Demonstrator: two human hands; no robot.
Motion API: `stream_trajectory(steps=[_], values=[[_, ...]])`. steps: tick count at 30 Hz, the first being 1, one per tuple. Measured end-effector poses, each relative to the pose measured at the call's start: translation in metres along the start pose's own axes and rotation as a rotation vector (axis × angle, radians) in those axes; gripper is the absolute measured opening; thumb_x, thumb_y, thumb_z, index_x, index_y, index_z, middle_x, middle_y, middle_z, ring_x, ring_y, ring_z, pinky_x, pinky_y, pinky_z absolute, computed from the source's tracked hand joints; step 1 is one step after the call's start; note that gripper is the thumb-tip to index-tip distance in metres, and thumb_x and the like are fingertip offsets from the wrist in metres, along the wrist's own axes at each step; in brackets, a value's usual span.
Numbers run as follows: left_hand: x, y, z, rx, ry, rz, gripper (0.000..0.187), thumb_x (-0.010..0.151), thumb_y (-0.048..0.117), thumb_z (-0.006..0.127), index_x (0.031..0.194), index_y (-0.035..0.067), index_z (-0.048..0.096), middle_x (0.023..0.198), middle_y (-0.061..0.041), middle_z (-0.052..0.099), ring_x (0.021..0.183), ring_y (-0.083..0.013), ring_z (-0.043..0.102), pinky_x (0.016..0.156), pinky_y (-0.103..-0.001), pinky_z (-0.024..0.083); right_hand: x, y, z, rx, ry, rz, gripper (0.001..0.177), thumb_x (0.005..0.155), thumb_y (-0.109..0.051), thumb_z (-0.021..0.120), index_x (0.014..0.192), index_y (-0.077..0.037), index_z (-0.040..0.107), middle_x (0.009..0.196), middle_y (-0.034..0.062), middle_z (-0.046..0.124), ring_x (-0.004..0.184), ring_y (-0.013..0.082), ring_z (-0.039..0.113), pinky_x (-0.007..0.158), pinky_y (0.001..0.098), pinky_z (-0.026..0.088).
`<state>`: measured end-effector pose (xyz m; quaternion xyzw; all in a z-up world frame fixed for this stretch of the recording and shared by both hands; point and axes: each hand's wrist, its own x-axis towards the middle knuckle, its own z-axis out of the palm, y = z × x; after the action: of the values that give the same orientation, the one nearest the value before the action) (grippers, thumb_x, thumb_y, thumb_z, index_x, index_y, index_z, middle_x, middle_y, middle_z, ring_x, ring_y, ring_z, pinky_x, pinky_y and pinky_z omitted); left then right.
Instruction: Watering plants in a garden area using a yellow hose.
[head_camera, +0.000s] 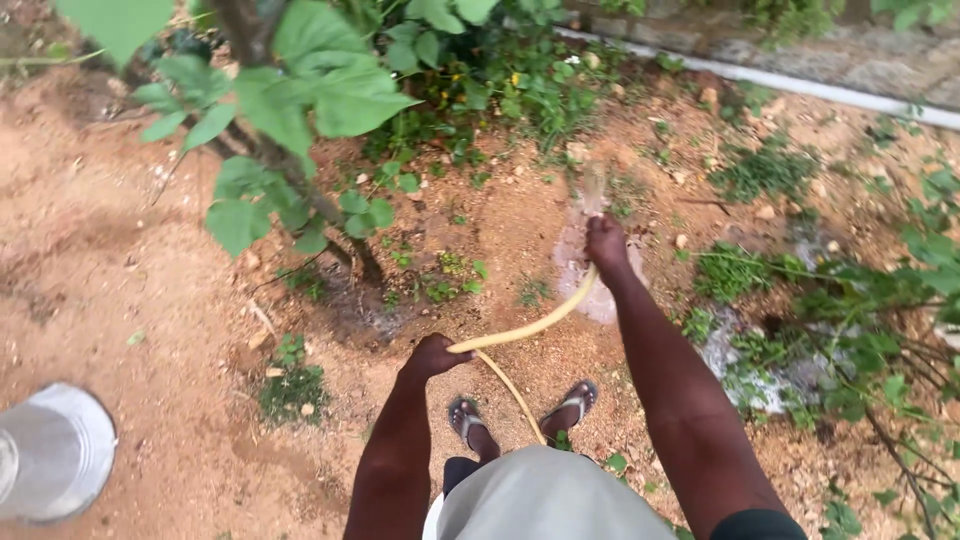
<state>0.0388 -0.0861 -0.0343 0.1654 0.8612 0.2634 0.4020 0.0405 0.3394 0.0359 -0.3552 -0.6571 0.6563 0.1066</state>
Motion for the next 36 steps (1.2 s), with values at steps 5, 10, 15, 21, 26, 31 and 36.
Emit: stream_trajectory(steps=[5, 10, 15, 21, 26, 31, 36], values=[[-0.04, -0.049, 0.002, -0.064, 0.092, -0.051, 0.06, 0.068, 0.069, 0.081, 0.079, 0.01, 0.082, 0.065, -0.01, 0.073, 0.063, -0.0228, 0.073, 0.064, -0.037, 0.055, -0.049, -0.052, 0.083, -0.088, -0.14, 0.001, 0.024, 0.109, -0.028, 0.048, 0.096, -0.01, 0.056, 0.066, 0.0001, 0.05, 0.047, 0.0119, 0.048, 0.039, 0.0321, 0.047], [-0.07, -0.093, 0.01, -0.094, 0.158, -0.163, 0.062, 0.07, 0.071, 0.078, 0.078, 0.01, 0.082, 0.066, -0.012, 0.073, 0.066, -0.027, 0.073, 0.067, -0.039, 0.056, -0.091, -0.084, 0.15, -0.125, -0.339, -0.041, 0.029, 0.11, -0.033, 0.047, 0.094, -0.01, 0.051, 0.066, 0.0017, 0.047, 0.046, 0.0126, 0.045, 0.039, 0.0337, 0.046], [-0.089, -0.11, 0.004, -0.141, 0.174, -0.216, 0.065, 0.071, 0.073, 0.077, 0.078, 0.009, 0.082, 0.068, -0.013, 0.073, 0.068, -0.0273, 0.073, 0.067, -0.04, 0.055, -0.107, -0.097, 0.19, -0.133, -0.41, -0.065, 0.028, 0.11, -0.032, 0.047, 0.094, -0.01, 0.051, 0.069, 0.0008, 0.049, 0.048, 0.0115, 0.047, 0.04, 0.0324, 0.047], [-0.102, -0.122, -0.007, -0.227, 0.185, -0.221, 0.063, 0.07, 0.071, 0.078, 0.082, 0.009, 0.082, 0.069, -0.011, 0.073, 0.068, -0.0256, 0.073, 0.067, -0.04, 0.055, -0.104, -0.09, 0.218, -0.129, -0.42, -0.096, 0.022, 0.109, -0.028, 0.046, 0.098, -0.011, 0.053, 0.071, 0.0001, 0.05, 0.049, 0.0101, 0.048, 0.04, 0.0315, 0.048], [-0.105, -0.137, -0.017, -0.237, 0.169, -0.21, 0.062, 0.071, 0.07, 0.079, 0.084, 0.01, 0.082, 0.068, -0.011, 0.073, 0.068, -0.0245, 0.072, 0.067, -0.039, 0.055, -0.12, -0.103, 0.232, -0.138, -0.408, -0.063, 0.023, 0.111, -0.029, 0.044, 0.1, -0.01, 0.052, 0.071, 0.0, 0.049, 0.049, 0.0107, 0.047, 0.04, 0.0316, 0.049], [-0.104, -0.148, -0.023, -0.222, 0.174, -0.183, 0.062, 0.071, 0.069, 0.078, 0.083, 0.009, 0.082, 0.067, -0.012, 0.072, 0.066, -0.0259, 0.072, 0.067, -0.041, 0.055, -0.117, -0.102, 0.238, -0.144, -0.386, -0.068, 0.025, 0.111, -0.031, 0.043, 0.1, -0.01, 0.051, 0.07, -0.0001, 0.048, 0.048, 0.0103, 0.047, 0.04, 0.0313, 0.049], [-0.11, -0.145, -0.03, -0.246, 0.218, -0.193, 0.063, 0.072, 0.07, 0.077, 0.082, 0.008, 0.082, 0.067, -0.012, 0.072, 0.066, -0.0263, 0.073, 0.068, -0.04, 0.056, -0.103, -0.1, 0.245, -0.139, -0.396, -0.044, 0.025, 0.111, -0.031, 0.043, 0.1, -0.01, 0.052, 0.069, 0.0012, 0.049, 0.046, 0.0119, 0.047, 0.039, 0.0322, 0.048]])
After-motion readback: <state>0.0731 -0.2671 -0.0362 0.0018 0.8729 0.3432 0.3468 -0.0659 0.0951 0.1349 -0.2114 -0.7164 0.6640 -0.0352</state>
